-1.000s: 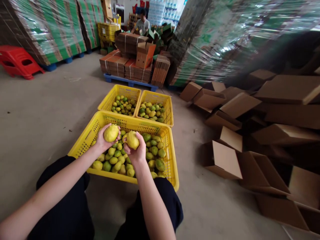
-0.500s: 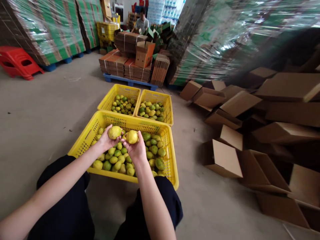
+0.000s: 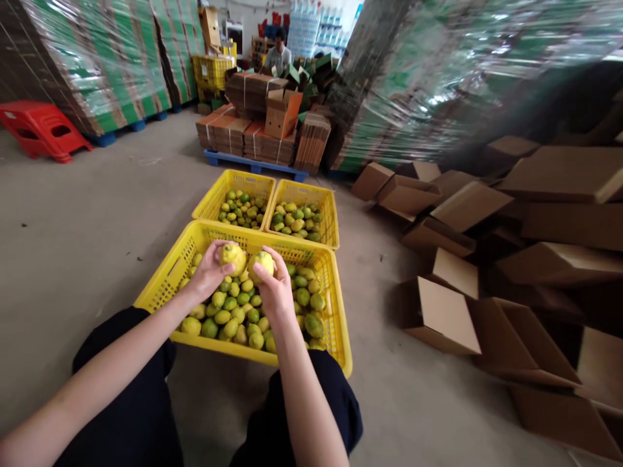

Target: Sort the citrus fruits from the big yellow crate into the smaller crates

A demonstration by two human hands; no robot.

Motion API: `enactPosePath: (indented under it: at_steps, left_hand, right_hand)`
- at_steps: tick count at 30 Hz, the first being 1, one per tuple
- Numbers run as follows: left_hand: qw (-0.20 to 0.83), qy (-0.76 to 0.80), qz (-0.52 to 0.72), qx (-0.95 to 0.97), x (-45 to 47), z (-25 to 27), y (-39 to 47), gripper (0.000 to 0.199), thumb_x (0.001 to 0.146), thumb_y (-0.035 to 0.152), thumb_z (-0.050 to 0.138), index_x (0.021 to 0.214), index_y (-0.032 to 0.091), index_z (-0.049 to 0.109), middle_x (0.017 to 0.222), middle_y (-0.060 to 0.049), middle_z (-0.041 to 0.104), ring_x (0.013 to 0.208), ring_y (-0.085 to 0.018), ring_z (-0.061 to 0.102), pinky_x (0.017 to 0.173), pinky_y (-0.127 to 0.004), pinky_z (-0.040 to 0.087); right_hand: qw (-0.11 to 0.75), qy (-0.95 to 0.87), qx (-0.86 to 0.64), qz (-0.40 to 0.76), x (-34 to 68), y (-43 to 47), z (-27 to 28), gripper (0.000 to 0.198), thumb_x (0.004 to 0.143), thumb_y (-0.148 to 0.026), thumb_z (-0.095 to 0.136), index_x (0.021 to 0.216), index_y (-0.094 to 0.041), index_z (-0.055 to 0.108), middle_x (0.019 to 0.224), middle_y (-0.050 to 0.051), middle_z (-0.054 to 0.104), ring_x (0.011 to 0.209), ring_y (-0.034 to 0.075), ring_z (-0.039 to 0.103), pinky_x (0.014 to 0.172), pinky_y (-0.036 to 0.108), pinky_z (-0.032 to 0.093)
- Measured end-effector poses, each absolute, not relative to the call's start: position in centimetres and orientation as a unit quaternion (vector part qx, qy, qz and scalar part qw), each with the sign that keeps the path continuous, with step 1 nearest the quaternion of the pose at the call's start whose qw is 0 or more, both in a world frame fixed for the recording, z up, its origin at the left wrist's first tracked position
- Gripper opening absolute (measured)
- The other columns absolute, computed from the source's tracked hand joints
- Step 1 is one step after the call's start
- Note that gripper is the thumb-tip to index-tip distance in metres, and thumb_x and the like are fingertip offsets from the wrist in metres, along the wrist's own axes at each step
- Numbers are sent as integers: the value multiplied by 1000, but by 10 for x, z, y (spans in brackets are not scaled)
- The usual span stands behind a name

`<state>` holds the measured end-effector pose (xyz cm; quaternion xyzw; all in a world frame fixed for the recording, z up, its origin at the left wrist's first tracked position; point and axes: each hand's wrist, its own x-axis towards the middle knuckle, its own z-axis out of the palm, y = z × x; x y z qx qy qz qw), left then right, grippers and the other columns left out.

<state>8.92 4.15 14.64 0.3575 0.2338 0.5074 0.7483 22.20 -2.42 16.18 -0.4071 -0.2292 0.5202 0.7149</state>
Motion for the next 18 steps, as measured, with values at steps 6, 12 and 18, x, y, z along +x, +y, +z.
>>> enactPosePath:
  at_steps: [6, 12, 18]
  left_hand:
    - [765, 226, 469, 379, 83, 151, 38, 46, 57, 8, 84, 100, 17, 72, 94, -3, 70, 85, -16, 63, 78, -22, 47]
    - [812, 210, 434, 330, 89, 152, 39, 41, 71, 25, 79, 110, 18, 69, 111, -7, 70, 95, -19, 66, 81, -26, 50]
    - [773, 311, 485, 265, 94, 140, 44, 27, 64, 18, 80, 85, 17, 62, 76, 2, 67, 62, -11, 62, 60, -20, 49]
  right_hand:
    - [718, -345, -461, 391, 228, -30, 165, 53, 56, -23, 87, 105, -25, 68, 96, -1, 70, 90, 19, 64, 85, 32, 51]
    - [687, -306, -494, 436, 225, -28, 154, 34, 65, -41, 83, 85, -19, 66, 84, 0, 70, 77, 16, 63, 72, 28, 52]
    - [672, -215, -409, 579, 217, -20, 151, 33, 68, -48, 75, 79, -18, 65, 69, 2, 68, 73, 23, 67, 62, 34, 57]
